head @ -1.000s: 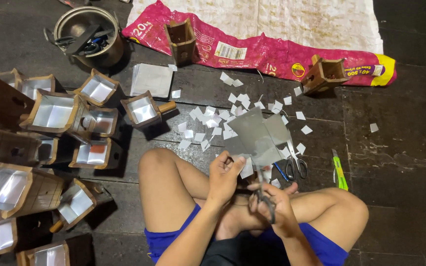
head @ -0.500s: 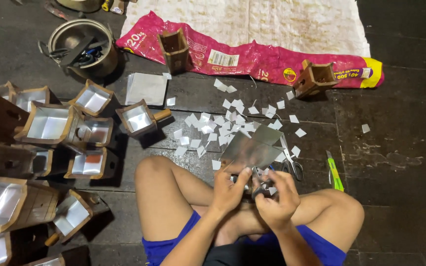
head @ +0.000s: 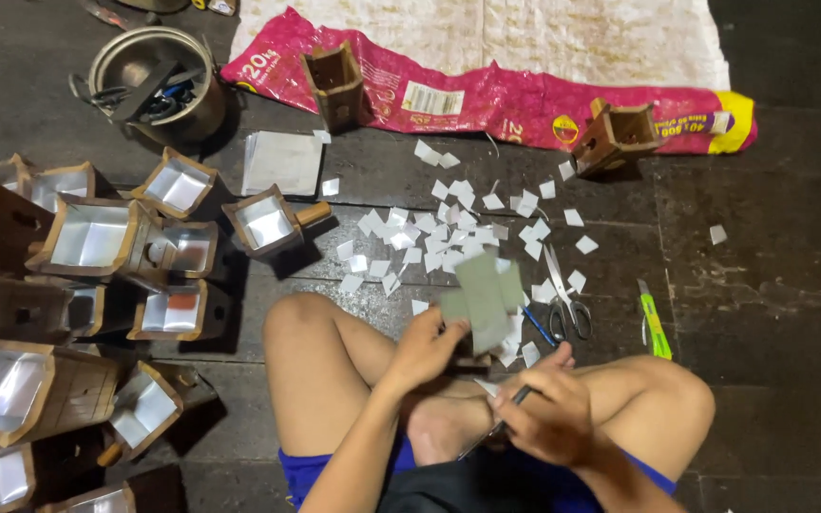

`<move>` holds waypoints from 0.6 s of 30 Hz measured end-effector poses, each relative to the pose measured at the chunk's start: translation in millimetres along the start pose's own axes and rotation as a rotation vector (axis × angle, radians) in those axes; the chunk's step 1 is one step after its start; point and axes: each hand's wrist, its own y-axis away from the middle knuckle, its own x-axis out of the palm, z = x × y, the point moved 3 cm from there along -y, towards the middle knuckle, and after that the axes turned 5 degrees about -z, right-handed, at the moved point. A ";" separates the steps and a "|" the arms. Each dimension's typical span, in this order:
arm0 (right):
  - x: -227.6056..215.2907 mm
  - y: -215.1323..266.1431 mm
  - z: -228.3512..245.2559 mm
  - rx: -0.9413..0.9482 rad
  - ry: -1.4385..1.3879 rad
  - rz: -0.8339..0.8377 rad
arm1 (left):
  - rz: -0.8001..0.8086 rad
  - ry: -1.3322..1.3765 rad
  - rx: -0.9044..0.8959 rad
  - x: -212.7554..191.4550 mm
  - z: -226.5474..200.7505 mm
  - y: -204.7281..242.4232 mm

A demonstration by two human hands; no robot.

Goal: Marking a thin metal sheet with a pen and cutting it into small squares using scissors to fit into wooden lantern frames.

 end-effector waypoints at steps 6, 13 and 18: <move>13.1 54.0 -132.2 0.888 0.203 -0.091 | -0.067 0.675 -0.097 -3.6 37.5 -23.4; 78.9 95.0 -212.3 1.101 0.466 0.771 | -0.240 0.985 -0.020 -5.9 68.6 -33.4; 114.4 113.3 -237.6 0.875 0.594 0.989 | -0.272 0.889 0.009 -21.8 43.0 -21.9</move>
